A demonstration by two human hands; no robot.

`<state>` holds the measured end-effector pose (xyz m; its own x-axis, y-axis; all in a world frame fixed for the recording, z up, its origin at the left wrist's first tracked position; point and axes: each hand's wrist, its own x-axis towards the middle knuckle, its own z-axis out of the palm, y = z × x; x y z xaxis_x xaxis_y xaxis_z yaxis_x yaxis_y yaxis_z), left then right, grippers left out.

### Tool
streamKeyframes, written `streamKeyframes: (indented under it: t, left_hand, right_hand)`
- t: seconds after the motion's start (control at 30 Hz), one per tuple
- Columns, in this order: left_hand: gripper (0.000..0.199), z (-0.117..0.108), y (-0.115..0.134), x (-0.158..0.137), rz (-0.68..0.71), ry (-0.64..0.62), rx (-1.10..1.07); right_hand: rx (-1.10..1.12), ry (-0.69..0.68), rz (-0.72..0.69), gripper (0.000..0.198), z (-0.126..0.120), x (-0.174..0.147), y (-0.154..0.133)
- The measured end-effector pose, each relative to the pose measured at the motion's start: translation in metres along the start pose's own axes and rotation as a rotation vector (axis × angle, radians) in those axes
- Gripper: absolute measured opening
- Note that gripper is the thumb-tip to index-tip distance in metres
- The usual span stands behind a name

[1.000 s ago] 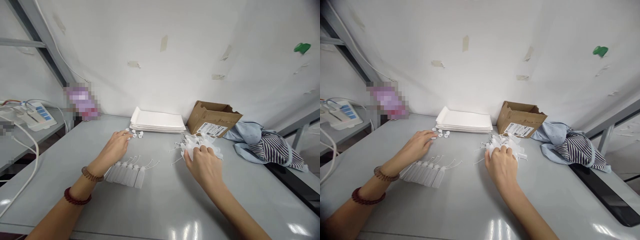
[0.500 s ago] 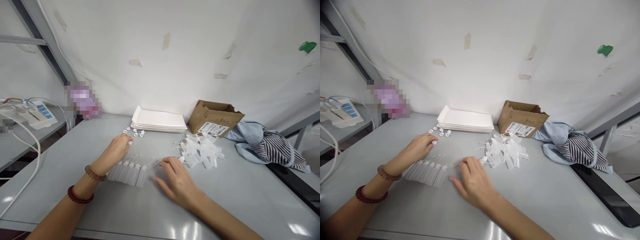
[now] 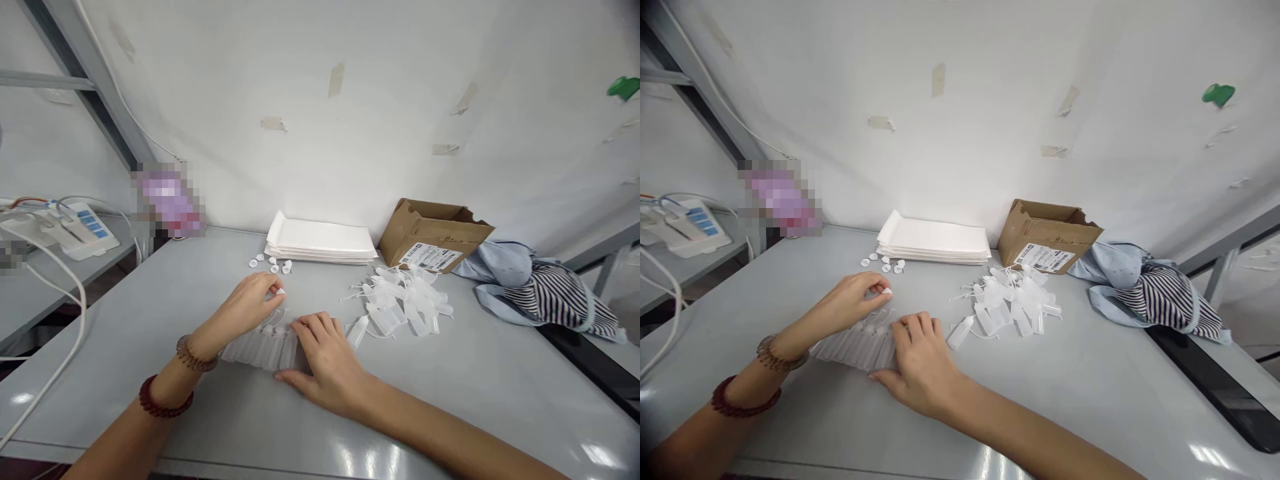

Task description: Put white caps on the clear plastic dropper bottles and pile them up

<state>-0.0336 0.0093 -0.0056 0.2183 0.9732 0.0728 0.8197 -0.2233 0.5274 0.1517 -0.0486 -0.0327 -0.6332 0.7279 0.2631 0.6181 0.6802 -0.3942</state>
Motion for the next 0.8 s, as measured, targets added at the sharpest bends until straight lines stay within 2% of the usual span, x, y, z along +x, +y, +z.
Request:
streamKeyframes:
  t: [0.1, 0.2, 0.33, 0.53, 0.67, 0.8]
  left_hand:
    - [0.021, -0.001, 0.007, -0.001, -0.015, -0.036, -0.104]
    - [0.023, -0.004, 0.015, -0.005, -0.015, -0.090, -0.229]
    - [0.028, -0.012, 0.026, -0.011, -0.080, -0.271, -0.560]
    - [0.030, -0.009, 0.041, -0.018, -0.062, -0.487, -0.787]
    - [0.028, -0.001, 0.045, -0.019, -0.062, -0.538, -0.896]
    - [0.024, -0.001, 0.044, -0.019, -0.079, -0.554, -0.909]
  right_hand:
    - [0.061, 0.016, -0.022, 0.050, -0.001, -0.002, 0.003]
    - [0.146, 0.102, -0.097, 0.049, -0.010, -0.006, 0.010]
    - [0.283, 0.207, -0.195, 0.052, -0.030, -0.016, 0.021]
    - [0.383, 0.252, -0.163, 0.057, -0.046, -0.032, 0.026]
    - [0.474, 0.243, -0.143, 0.055, -0.049, -0.034, 0.023]
    - [0.542, 0.217, -0.102, 0.051, -0.051, -0.034, 0.024]
